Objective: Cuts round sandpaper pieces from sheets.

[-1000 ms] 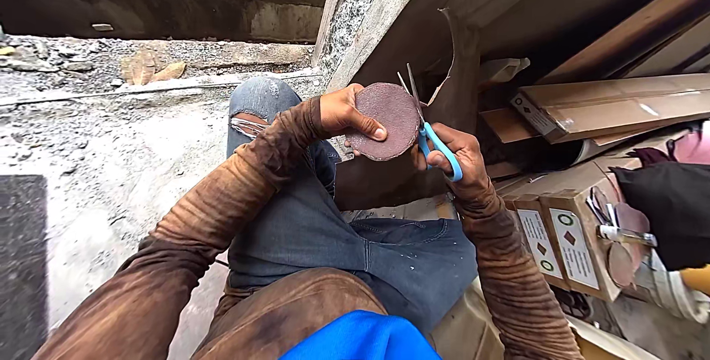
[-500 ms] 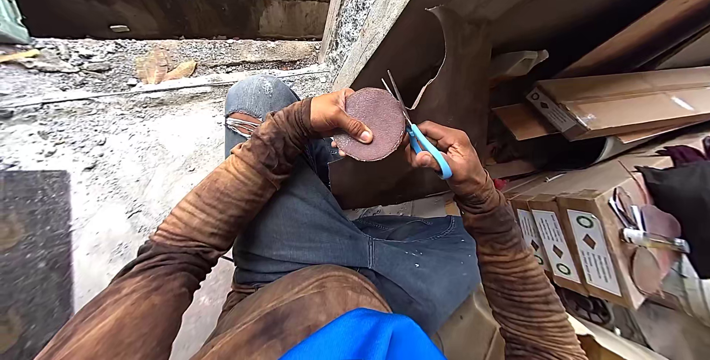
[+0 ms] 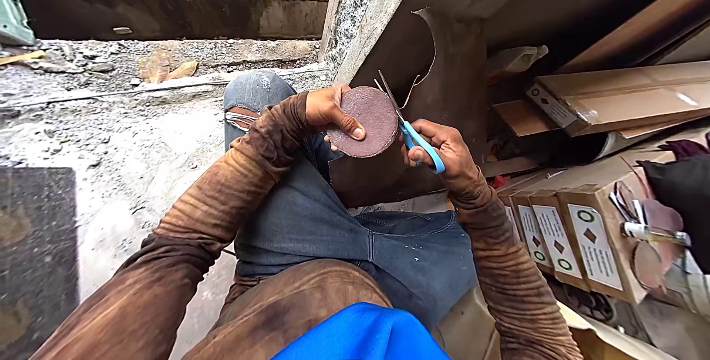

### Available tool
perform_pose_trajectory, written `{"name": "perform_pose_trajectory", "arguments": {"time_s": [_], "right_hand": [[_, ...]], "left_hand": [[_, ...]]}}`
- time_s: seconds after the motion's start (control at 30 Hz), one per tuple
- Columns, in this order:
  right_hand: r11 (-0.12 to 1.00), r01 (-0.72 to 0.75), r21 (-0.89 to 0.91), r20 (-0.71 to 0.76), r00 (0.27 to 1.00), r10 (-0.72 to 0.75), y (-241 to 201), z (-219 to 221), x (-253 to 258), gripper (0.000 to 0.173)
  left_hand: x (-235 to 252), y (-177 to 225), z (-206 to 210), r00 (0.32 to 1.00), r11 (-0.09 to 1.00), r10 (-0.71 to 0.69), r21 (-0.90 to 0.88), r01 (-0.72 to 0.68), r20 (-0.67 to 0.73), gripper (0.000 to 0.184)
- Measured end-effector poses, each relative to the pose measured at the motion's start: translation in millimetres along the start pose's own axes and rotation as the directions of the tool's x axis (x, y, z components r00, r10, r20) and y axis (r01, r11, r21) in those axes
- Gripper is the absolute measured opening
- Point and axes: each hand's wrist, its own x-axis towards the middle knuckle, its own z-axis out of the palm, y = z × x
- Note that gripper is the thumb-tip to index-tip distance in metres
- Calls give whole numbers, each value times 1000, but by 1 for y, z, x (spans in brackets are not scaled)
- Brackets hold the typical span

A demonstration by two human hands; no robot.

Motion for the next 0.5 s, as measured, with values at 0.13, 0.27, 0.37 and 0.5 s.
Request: {"name": "perform_pose_trajectory", "arguments": {"time_s": [0.13,0.27,0.37,0.5], "right_hand": [[1000,-7,28,11,1000,7,6,2,-8,53],[1000,-13,5,31,999,13,4,7,-4,64],[1000,-15,27,19,1000,15,3,12,-4,58],[997,-6,81,-2,1000,6,11,15,-13,45]], "left_hand": [[-2,-4,2,999,999,-42,10,42,1,7],[-3,-8,-2,999,999,-48,-1,48,12,10],[-5,-6,-1,999,999,-49,2,49,22,11],[-6,-10,0,996,996,-83,25,83,14,4]]}}
